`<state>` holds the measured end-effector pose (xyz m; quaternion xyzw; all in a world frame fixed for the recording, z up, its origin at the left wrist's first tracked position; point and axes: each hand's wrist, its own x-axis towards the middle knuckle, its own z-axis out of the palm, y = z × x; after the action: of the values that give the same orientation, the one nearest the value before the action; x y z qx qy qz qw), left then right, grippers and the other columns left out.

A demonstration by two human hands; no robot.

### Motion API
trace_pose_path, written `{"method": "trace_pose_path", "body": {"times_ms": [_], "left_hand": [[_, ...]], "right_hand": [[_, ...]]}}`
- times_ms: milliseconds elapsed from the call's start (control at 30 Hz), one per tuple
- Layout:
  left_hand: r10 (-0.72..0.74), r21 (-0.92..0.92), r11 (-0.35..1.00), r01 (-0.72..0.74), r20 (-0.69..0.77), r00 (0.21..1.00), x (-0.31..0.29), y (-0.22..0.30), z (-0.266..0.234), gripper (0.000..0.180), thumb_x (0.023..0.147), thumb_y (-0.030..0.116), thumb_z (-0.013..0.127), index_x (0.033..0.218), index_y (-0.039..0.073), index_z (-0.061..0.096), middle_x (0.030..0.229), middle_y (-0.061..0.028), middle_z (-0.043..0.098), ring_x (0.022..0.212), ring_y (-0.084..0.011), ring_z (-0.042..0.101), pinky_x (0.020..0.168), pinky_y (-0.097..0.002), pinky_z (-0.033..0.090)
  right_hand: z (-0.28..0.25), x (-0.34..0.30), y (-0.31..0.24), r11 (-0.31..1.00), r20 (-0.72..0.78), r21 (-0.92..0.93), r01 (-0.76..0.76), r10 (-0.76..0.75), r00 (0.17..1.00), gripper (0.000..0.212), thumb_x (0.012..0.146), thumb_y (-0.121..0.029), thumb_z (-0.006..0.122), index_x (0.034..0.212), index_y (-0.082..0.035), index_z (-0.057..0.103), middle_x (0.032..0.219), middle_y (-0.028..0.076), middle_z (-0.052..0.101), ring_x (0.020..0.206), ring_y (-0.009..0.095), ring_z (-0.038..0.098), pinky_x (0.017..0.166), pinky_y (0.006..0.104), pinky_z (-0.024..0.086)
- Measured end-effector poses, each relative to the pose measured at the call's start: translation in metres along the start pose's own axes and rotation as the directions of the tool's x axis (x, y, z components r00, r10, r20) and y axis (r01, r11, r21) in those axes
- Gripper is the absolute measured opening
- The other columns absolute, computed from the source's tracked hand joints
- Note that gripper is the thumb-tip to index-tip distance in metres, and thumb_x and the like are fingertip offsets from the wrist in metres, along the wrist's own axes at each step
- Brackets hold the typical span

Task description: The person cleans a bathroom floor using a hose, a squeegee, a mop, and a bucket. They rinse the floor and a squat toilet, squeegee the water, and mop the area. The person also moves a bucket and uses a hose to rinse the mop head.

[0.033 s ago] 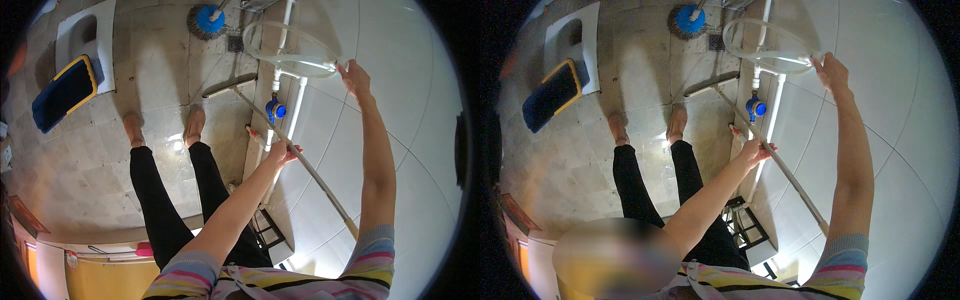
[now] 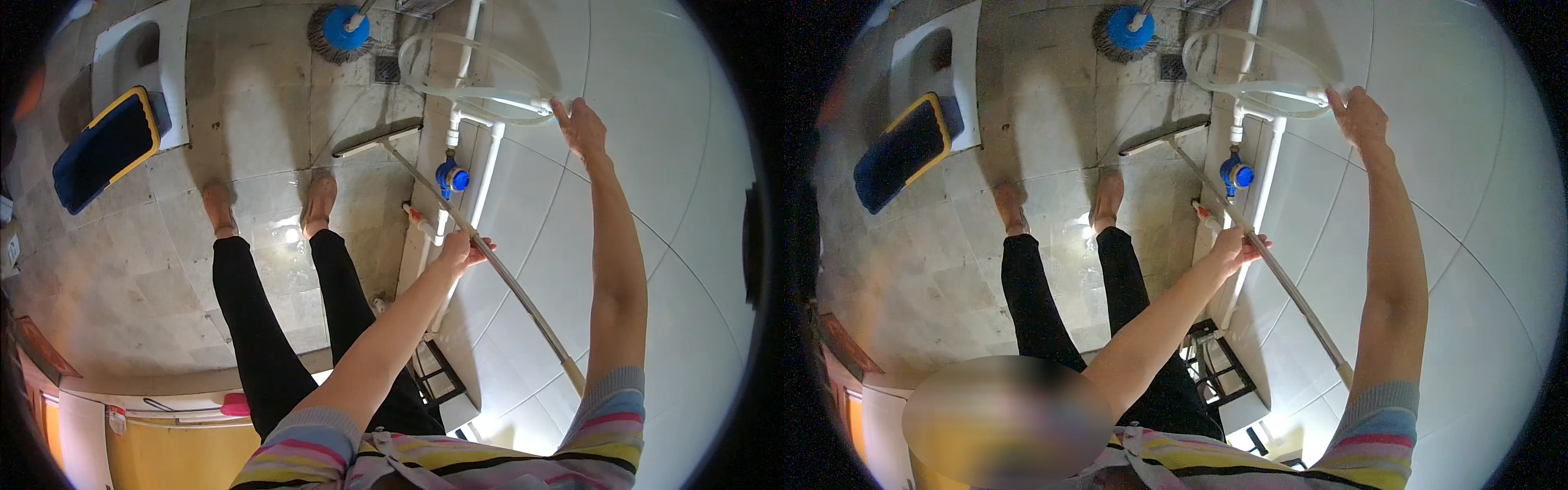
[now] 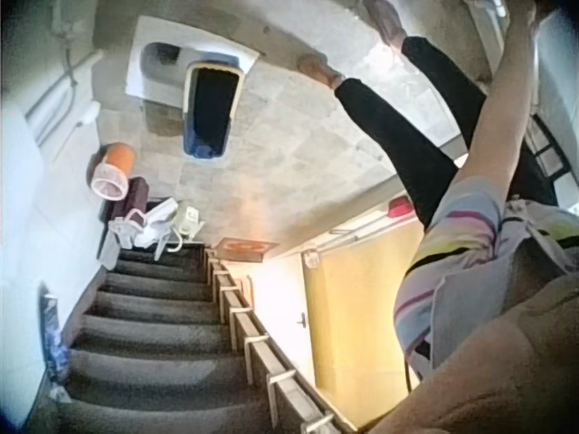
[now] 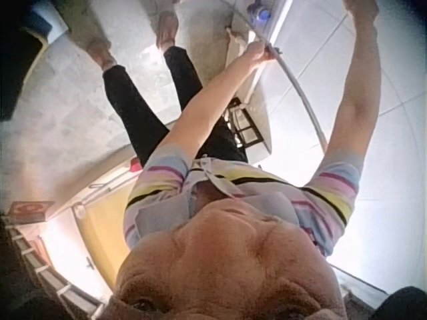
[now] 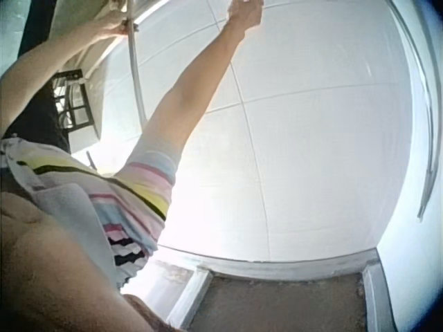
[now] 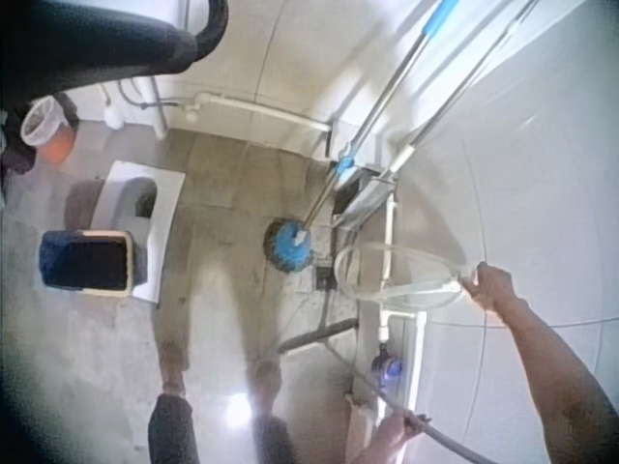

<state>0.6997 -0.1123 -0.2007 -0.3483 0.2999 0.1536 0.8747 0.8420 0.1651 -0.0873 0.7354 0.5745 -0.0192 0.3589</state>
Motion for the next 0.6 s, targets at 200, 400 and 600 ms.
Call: {"method": "trace_pose_path", "body": {"times_ms": [200,400,600], "left_hand": [[-0.019,0.060,0.998,0.020,-0.016,1.000,0.018,-0.011,-0.006,0.030,0.096,0.021,0.033,0.103,-0.006,0.043,0.092,-0.0223,0.059,0.086,-0.0340,0.065,0.078,-0.0447,0.056],[-0.012,0.053,0.998,0.016,-0.071,0.997,0.015,-0.006,0.002,0.035,0.098,0.026,0.030,0.099,-0.005,0.045,0.087,-0.0194,0.062,0.078,-0.0316,0.067,0.070,-0.0429,0.059],[0.009,-0.058,0.998,-0.011,-0.041,0.999,0.012,-0.005,-0.003,0.034,0.098,0.028,0.034,0.098,-0.004,0.045,0.083,-0.0210,0.063,0.069,-0.0338,0.067,0.058,-0.0433,0.059]], "right_hand": [[0.004,0.004,-0.020,0.997,0.013,-0.002,-0.083,0.083,0.996,0.071,0.088,-0.063,0.033,0.105,-0.002,0.063,0.101,0.019,0.064,0.093,0.037,0.060,0.082,0.0476,0.046],[0.034,0.028,0.001,0.956,-0.064,0.169,-0.241,0.254,0.965,0.079,0.083,-0.071,0.035,0.101,-0.001,0.066,0.094,0.020,0.065,0.086,0.034,0.061,0.074,0.0440,0.046],[0.098,0.026,0.047,0.780,0.121,0.591,-0.206,0.167,0.979,0.071,0.086,-0.064,0.045,0.097,0.003,0.063,0.070,0.015,0.061,0.061,0.023,0.057,0.056,0.0353,0.044]]}}
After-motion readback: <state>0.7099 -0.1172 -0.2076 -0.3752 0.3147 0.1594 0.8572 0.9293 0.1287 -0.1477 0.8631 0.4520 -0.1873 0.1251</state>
